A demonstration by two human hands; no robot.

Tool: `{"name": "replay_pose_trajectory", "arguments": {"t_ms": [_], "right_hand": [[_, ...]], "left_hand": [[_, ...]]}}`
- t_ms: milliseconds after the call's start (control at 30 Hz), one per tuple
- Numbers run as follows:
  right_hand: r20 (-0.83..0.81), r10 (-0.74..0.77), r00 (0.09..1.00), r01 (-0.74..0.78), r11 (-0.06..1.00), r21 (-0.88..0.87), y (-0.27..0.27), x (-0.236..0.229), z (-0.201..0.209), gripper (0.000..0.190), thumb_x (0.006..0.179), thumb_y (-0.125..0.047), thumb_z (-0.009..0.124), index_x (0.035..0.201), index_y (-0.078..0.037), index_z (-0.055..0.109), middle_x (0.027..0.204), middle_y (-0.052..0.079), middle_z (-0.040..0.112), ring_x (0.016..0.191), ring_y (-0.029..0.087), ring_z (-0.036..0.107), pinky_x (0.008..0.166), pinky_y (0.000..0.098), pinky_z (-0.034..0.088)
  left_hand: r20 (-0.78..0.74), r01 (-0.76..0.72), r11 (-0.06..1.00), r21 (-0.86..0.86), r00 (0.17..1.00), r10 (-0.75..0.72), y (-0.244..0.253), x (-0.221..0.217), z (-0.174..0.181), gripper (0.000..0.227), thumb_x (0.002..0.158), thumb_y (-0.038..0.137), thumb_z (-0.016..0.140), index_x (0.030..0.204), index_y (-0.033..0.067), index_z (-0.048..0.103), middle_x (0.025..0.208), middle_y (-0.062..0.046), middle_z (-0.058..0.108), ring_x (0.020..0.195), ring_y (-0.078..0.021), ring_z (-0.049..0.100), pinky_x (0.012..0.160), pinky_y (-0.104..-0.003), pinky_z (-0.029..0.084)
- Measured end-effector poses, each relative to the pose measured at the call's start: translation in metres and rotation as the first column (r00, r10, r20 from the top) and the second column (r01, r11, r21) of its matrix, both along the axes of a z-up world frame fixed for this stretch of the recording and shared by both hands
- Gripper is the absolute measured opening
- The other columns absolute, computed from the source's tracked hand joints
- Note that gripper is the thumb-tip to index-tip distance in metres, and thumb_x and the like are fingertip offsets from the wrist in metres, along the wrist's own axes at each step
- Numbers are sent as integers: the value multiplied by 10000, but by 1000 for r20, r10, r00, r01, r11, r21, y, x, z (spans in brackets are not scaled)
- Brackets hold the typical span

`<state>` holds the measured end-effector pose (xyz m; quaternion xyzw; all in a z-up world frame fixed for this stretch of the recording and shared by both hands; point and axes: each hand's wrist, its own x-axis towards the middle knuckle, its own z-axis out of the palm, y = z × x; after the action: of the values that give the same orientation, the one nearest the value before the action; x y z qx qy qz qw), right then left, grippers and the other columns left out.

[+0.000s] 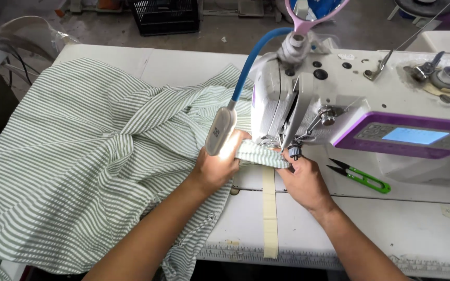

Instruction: Sewing the edge of a striped shirt using an industrial sewing machine.

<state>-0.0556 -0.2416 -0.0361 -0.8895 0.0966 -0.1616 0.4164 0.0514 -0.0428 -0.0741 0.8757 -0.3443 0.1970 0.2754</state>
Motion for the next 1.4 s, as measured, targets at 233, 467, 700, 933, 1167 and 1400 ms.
{"name": "replay_pose_trajectory", "arguments": {"t_ms": [233,467,700,933,1167,1400], "right_hand": [[-10,23,1000,-21,990,141,4,2,13,338,809,-46,760,1145,-72,783,991,215,773,1001,277,740,873,454,561],[-18,22,1000,-20,991,133,6,1,17,305,839,-54,747,1142,-45,777,977,205,773,970,227,714,883,451,564],[16,29,999,-29,999,-32,4,-4,15,287,833,-36,763,1118,-7,770,966,259,756,974,351,745,857,473,574],[90,88,992,-77,990,-115,-8,-3,-10,304,798,-32,786,1098,1,751,999,262,742,1007,421,717,883,500,571],[126,313,941,-292,943,-158,-23,-11,-24,373,818,81,645,1126,-85,774,1109,170,768,1065,374,717,990,490,544],[152,566,810,-280,601,-749,-13,-30,-12,503,811,-76,642,1312,-68,591,1314,136,661,1363,327,558,1167,527,352]], "left_hand": [[-402,58,989,134,916,1,14,-6,61,462,701,508,776,1105,317,660,1072,-4,734,1061,-305,723,922,-475,563],[-178,155,957,244,978,-113,8,11,19,294,766,462,800,904,246,654,971,67,605,955,-209,673,827,-397,582],[-493,417,899,136,815,-304,18,20,44,583,782,-79,540,1294,179,647,1119,-120,631,1152,-387,610,1026,-499,487],[-641,-77,637,-767,138,-755,4,18,29,335,914,-5,593,623,121,487,674,4,483,623,-103,422,585,-245,344],[-920,-243,887,-392,92,-381,21,-30,94,172,996,204,511,944,43,537,900,-172,728,426,-141,393,305,-255,251],[192,461,799,385,807,-558,31,-27,37,662,1003,550,482,1261,-48,601,1194,-171,591,1168,-335,539,950,-435,491]]}}
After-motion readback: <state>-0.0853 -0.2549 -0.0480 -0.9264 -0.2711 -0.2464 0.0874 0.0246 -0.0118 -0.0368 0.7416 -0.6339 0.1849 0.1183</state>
